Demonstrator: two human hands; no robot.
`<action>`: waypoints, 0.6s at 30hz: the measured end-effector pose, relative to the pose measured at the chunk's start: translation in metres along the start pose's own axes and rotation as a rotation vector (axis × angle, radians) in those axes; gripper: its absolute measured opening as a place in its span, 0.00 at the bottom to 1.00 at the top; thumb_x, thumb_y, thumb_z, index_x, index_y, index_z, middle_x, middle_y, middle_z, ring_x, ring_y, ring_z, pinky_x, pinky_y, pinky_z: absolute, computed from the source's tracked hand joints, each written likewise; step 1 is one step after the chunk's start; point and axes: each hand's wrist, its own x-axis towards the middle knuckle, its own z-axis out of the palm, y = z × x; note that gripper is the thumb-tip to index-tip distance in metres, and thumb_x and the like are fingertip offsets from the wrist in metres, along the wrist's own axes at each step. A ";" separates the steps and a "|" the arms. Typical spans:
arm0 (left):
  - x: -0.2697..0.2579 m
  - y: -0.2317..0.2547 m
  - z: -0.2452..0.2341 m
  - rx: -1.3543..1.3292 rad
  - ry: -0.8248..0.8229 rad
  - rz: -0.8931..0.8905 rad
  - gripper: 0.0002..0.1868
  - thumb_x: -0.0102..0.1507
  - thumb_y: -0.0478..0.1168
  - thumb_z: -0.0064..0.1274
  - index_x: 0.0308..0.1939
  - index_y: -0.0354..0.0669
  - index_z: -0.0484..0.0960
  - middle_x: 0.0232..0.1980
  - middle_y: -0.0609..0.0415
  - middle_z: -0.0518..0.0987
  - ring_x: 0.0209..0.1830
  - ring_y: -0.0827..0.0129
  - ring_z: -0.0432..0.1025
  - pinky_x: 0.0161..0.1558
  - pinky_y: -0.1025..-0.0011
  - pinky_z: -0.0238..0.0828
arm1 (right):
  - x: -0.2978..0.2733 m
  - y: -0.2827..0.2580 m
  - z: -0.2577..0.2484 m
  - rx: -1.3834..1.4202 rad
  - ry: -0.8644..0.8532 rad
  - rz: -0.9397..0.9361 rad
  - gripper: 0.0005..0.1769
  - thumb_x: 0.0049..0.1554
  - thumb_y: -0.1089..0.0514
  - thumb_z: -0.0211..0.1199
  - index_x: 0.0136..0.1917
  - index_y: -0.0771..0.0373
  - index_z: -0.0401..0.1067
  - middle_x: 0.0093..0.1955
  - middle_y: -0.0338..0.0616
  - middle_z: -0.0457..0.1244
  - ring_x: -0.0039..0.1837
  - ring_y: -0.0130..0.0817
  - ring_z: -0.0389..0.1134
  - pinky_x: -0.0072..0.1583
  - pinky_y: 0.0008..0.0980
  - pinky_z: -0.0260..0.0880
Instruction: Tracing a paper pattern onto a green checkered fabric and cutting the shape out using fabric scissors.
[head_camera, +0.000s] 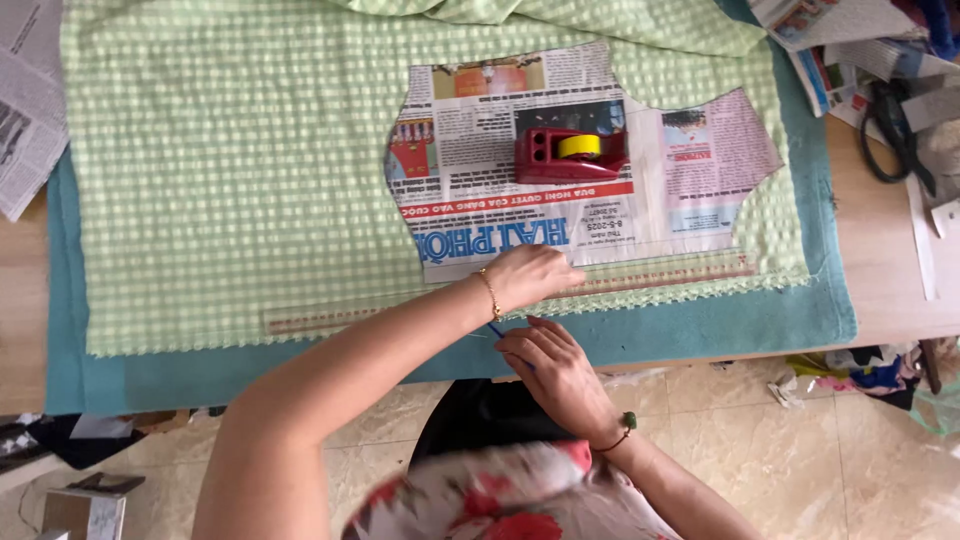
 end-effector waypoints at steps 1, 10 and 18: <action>0.005 0.003 -0.004 -0.001 -0.003 0.009 0.10 0.60 0.31 0.51 0.42 0.47 0.83 0.33 0.51 0.79 0.35 0.62 0.80 0.35 0.66 0.79 | -0.003 0.006 0.000 -0.003 0.007 0.007 0.08 0.58 0.63 0.64 0.52 0.63 0.75 0.51 0.45 0.70 0.57 0.41 0.71 0.69 0.45 0.66; 0.020 0.008 -0.001 0.057 -0.199 -0.101 0.32 0.62 0.29 0.45 0.66 0.70 0.78 0.29 0.48 0.79 0.29 0.61 0.79 0.31 0.62 0.79 | -0.057 0.069 -0.090 -0.197 0.190 0.364 0.12 0.55 0.68 0.60 0.51 0.61 0.79 0.50 0.45 0.70 0.55 0.49 0.69 0.58 0.42 0.68; 0.084 0.024 0.040 0.086 -0.035 0.023 0.07 0.58 0.30 0.50 0.28 0.45 0.80 0.31 0.49 0.80 0.35 0.61 0.81 0.35 0.65 0.80 | -0.076 0.079 -0.098 -0.263 0.262 0.365 0.08 0.57 0.67 0.62 0.50 0.63 0.76 0.51 0.45 0.69 0.55 0.46 0.69 0.57 0.43 0.66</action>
